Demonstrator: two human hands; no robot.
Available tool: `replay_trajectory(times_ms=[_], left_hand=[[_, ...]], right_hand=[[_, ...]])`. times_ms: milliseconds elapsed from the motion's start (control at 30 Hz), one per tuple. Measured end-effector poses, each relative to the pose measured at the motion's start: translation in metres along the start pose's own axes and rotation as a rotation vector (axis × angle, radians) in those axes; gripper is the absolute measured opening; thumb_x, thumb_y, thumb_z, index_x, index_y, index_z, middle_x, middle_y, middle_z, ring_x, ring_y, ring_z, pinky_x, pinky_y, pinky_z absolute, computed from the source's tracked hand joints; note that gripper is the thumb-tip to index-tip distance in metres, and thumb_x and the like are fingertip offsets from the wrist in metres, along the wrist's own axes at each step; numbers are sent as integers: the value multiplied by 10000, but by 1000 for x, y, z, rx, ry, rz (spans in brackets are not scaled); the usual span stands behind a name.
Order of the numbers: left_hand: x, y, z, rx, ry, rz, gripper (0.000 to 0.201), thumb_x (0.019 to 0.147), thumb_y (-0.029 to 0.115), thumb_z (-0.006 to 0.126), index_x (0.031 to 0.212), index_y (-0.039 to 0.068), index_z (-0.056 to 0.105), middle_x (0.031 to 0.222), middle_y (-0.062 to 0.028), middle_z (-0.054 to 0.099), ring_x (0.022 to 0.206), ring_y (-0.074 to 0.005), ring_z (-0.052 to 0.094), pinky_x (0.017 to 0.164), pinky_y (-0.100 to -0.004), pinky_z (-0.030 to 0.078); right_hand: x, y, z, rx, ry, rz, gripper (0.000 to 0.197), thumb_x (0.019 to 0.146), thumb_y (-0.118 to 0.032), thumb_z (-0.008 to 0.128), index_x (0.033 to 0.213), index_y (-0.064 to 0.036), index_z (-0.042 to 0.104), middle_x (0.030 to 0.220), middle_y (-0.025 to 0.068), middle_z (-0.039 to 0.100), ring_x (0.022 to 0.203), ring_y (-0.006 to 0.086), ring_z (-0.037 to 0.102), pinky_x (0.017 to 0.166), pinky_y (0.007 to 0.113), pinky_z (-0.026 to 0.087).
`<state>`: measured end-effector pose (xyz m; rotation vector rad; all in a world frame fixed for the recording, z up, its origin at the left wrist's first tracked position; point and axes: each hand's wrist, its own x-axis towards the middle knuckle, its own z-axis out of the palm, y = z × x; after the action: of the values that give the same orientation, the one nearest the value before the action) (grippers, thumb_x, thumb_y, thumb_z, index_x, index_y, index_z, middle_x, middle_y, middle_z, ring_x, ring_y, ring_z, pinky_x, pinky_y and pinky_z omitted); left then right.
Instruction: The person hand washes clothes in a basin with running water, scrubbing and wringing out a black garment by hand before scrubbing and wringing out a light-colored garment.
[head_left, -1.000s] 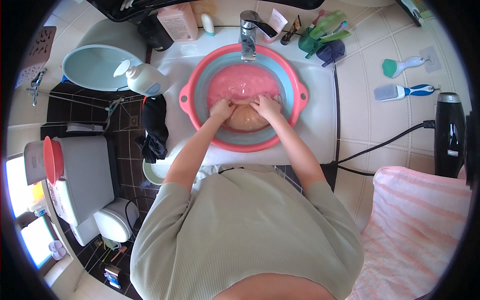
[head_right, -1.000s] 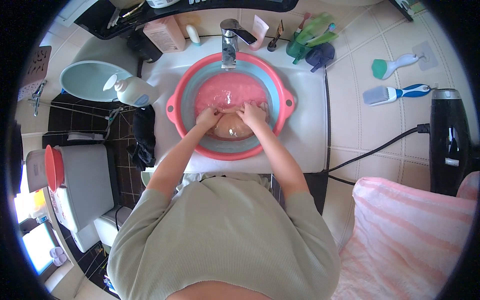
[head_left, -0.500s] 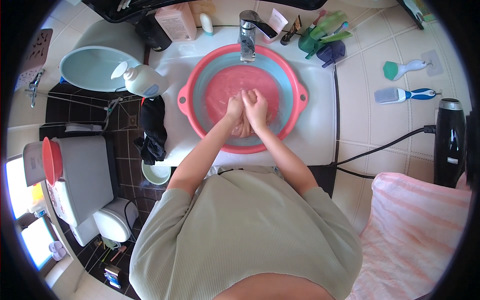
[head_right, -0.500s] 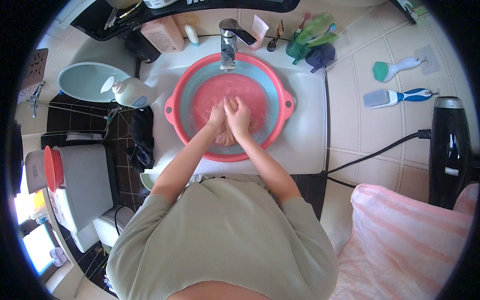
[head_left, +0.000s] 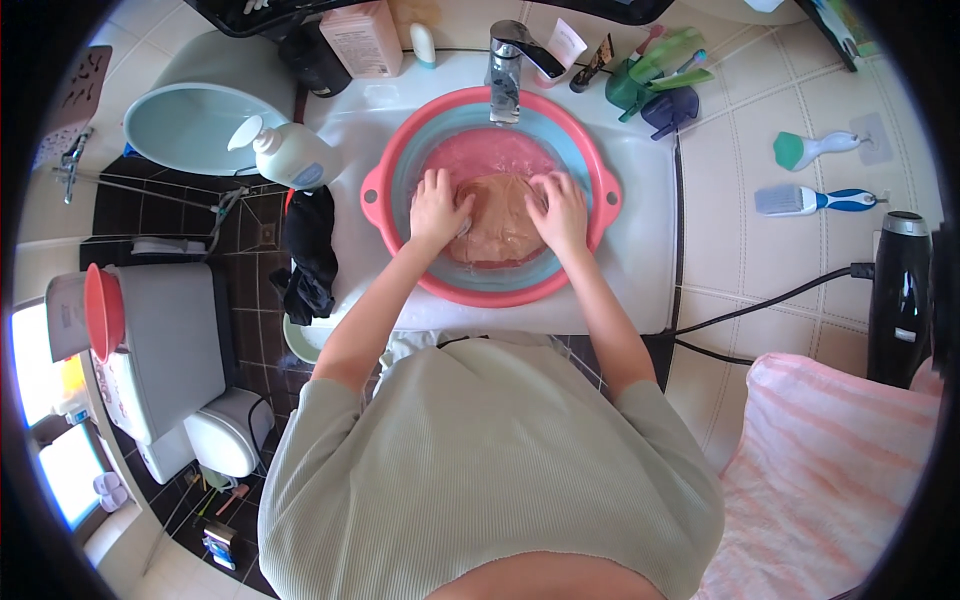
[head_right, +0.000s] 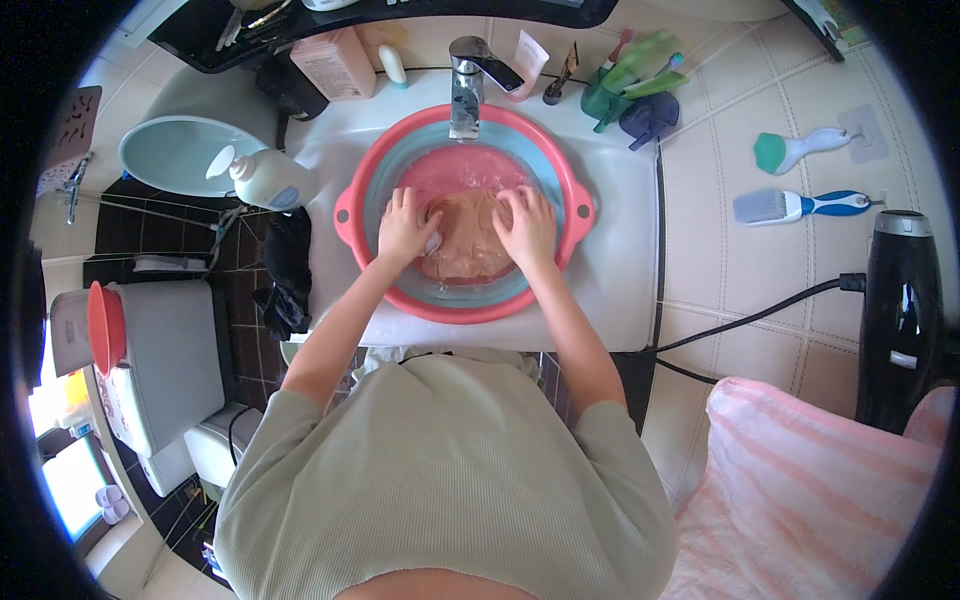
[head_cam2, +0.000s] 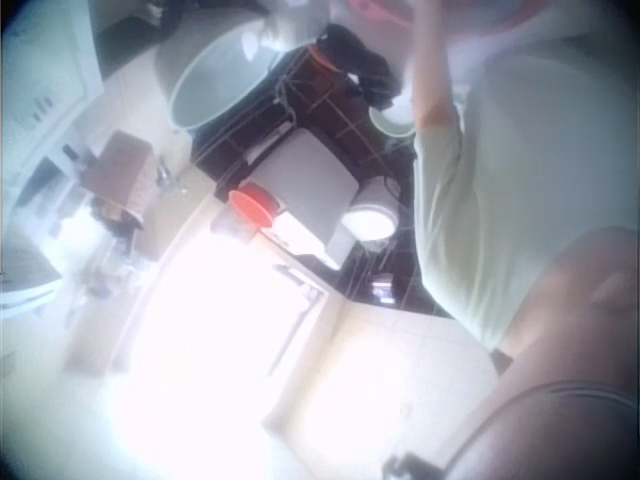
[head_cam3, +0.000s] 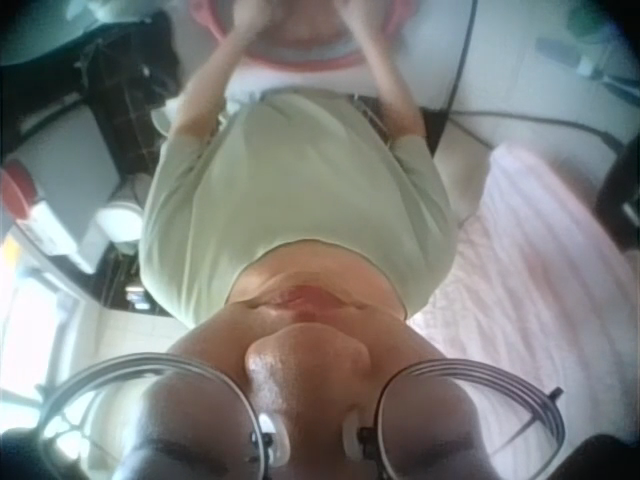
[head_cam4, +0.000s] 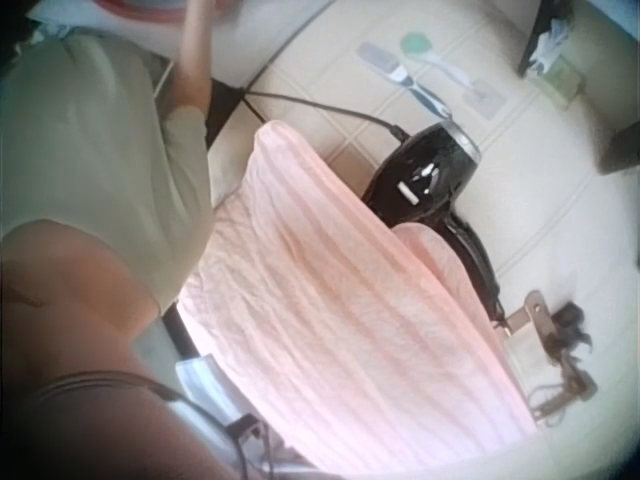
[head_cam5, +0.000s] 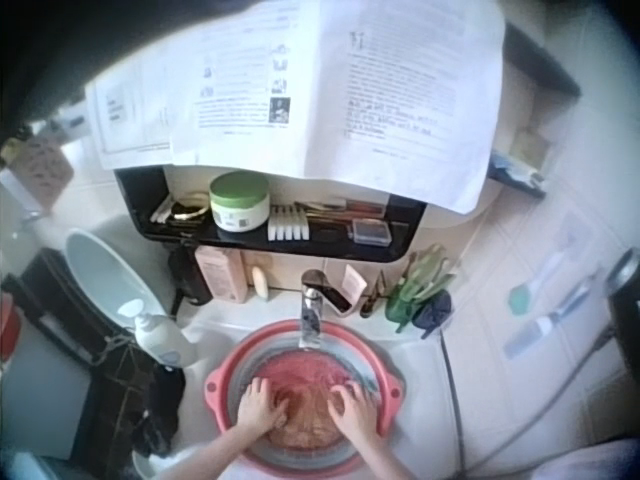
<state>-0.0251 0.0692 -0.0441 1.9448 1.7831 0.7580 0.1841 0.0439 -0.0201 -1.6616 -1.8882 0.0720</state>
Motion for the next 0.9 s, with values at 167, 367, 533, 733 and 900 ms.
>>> replay_trajectory(times_ms=[167, 367, 533, 733, 900], left_hand=[[-22, 20, -14, 155, -534, 274, 519, 647, 398, 690, 1042, 96, 542, 1118, -104, 525, 1024, -338, 510, 794, -445, 460], [-41, 10, 14, 619, -525, 238, 636, 643, 459, 675, 1160, 127, 512, 1242, -70, 488, 1134, -303, 470, 873, -464, 426], [-20, -7, 0, 192, -559, 153, 308, 784, 122, 508, 1084, 107, 579, 951, -114, 643, 899, -303, 615, 775, -398, 486], [5, -25, -10, -638, -571, -352, 235, 772, 17, 405, 919, 37, 587, 696, -70, 577, 718, -159, 592, 699, -335, 486], [13, -30, 0, -580, -565, -164, 197, 802, 175, 564, 940, 35, 542, 892, -97, 580, 858, -177, 571, 744, -320, 456]], right_hand=[[-25, 6, 0, 57, -692, -65, 499, 594, -366, 744, 1004, -132, 583, 1126, 92, 508, 1107, 278, 465, 886, 398, 420], [-16, 10, 19, -103, -905, 86, 299, 814, -324, 558, 986, -81, 589, 931, 167, 604, 904, 326, 573, 779, 416, 456], [-17, 27, 24, 155, -706, 254, 309, 877, -331, 496, 976, -47, 567, 905, 182, 616, 866, 320, 594, 747, 386, 456], [-2, 19, -3, 497, -664, 215, 554, 708, -369, 731, 1080, -70, 449, 1050, 147, 549, 991, 268, 551, 853, 334, 417], [0, 29, 3, 385, -653, 88, 416, 689, -292, 719, 1031, -123, 554, 990, 124, 568, 931, 283, 576, 798, 354, 454]])
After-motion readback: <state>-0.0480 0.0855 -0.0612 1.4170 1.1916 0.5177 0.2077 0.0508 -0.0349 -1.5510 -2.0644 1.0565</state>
